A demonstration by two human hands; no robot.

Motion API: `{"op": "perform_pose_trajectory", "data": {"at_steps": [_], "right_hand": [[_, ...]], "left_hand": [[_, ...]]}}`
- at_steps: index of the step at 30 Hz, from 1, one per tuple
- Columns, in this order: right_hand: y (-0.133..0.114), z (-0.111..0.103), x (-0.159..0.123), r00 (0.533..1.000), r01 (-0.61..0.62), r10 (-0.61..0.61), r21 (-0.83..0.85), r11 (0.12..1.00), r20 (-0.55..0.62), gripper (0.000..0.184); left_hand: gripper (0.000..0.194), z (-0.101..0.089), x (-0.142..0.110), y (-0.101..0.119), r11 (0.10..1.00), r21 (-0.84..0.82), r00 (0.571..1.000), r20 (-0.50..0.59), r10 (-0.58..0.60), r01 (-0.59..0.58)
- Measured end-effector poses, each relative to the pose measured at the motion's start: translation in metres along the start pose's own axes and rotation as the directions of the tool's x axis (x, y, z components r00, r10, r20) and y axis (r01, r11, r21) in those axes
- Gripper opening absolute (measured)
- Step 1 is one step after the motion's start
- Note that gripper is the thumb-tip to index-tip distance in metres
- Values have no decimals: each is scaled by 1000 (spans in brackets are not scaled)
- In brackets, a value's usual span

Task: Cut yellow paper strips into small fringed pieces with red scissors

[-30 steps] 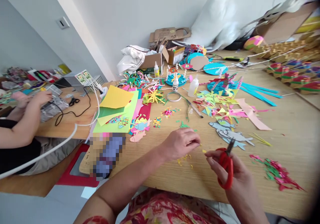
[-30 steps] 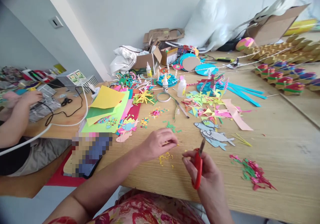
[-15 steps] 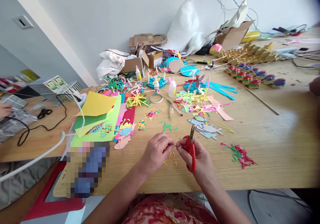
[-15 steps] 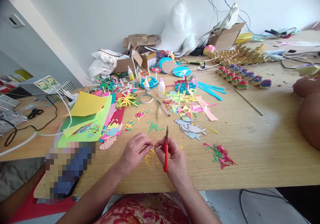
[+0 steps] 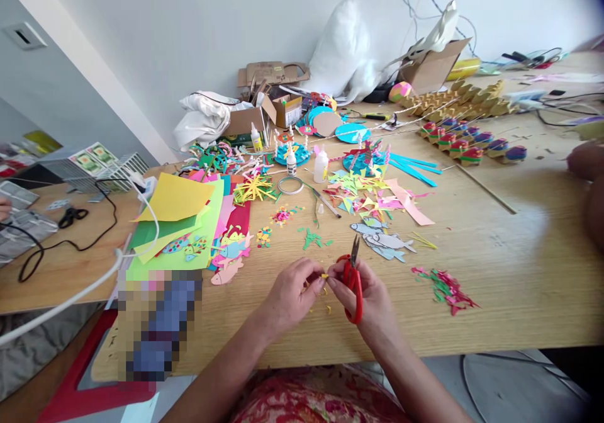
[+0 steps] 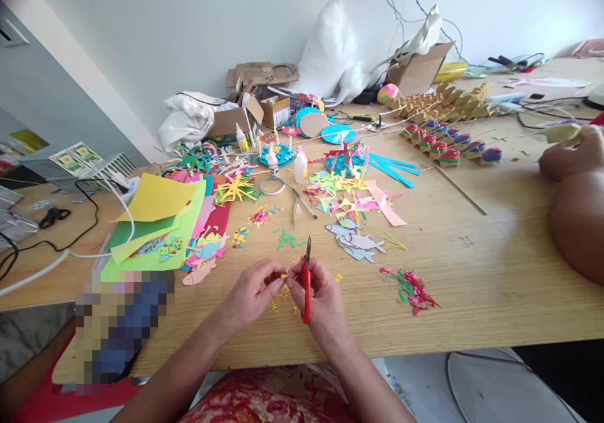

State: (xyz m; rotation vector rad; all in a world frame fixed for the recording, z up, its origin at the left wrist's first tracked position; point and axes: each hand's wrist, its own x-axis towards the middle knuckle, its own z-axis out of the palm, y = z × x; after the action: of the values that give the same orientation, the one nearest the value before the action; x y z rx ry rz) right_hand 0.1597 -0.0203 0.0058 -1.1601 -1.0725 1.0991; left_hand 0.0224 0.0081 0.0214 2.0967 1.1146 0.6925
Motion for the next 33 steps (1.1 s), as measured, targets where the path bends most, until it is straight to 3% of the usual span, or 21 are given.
{"op": "perform_pose_trajectory", "data": {"at_steps": [10,15,24,28,33], "right_hand": [[7,-1,-2,995,95,-83,-293,951,54,10],[-1,-2,1,990,112,-77,-329,938,118,10],[-3,6,1,993,107,-88,-303,947,75,11],[-10,-1,-3,973,181,-100,-417,891,209,14],[-9,-12,-11,922,272,-10,-630,728,386,21]], "left_hand": [[16,-2,-4,4,998,62,1000,7,9,-9],[17,-4,-5,2,998,53,1000,21,14,-15],[16,-2,-8,2,995,-90,998,-50,-40,35],[16,-7,-10,-1,978,-197,996,-52,-74,62],[17,-15,-12,-8,914,-386,992,9,-129,122]]}}
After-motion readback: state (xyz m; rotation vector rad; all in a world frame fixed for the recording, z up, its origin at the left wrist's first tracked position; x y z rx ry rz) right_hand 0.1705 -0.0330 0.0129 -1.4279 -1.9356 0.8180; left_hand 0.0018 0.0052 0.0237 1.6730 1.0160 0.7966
